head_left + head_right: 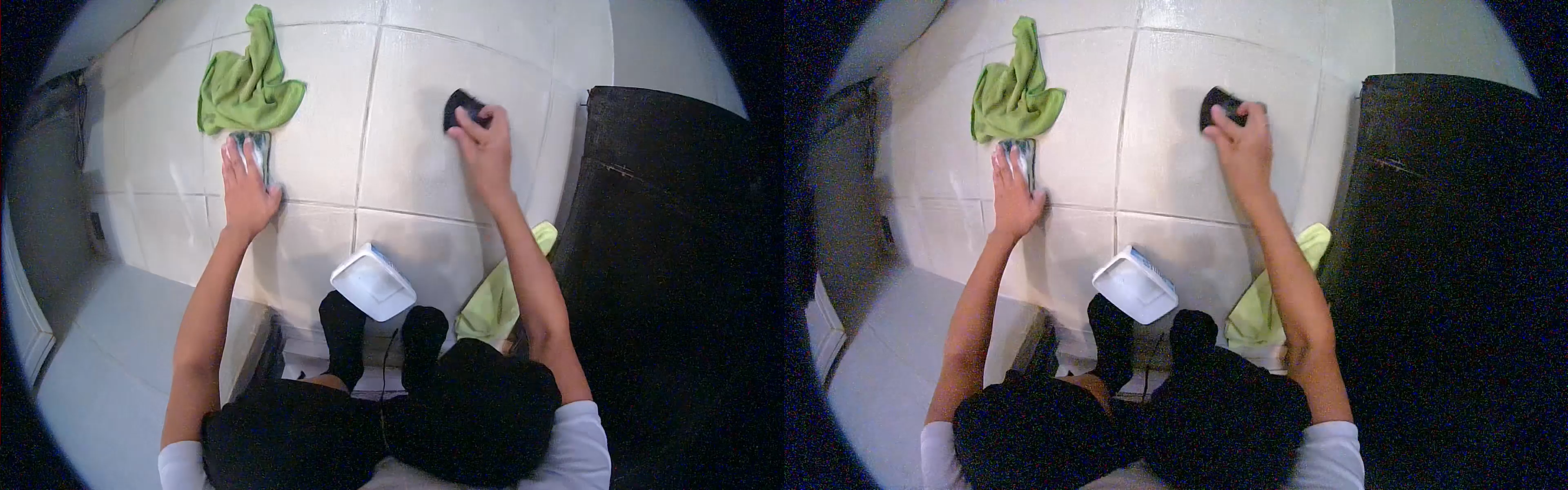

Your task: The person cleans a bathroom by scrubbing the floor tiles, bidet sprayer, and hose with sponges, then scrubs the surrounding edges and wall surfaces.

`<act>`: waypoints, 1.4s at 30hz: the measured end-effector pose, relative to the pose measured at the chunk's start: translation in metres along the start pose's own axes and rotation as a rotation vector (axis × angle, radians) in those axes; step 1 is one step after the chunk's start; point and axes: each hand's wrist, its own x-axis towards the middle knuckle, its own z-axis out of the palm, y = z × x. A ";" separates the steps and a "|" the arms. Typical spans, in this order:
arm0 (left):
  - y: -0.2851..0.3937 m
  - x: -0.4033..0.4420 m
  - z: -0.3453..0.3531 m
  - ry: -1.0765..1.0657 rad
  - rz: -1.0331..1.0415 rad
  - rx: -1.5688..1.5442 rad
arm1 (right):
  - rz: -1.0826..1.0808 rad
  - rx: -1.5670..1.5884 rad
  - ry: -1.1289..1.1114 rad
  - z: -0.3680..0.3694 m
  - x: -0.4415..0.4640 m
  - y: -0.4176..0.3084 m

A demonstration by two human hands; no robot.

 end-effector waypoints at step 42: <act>-0.001 0.011 -0.025 -0.144 -0.014 -0.015 | 0.258 -0.414 0.287 0.009 0.131 0.101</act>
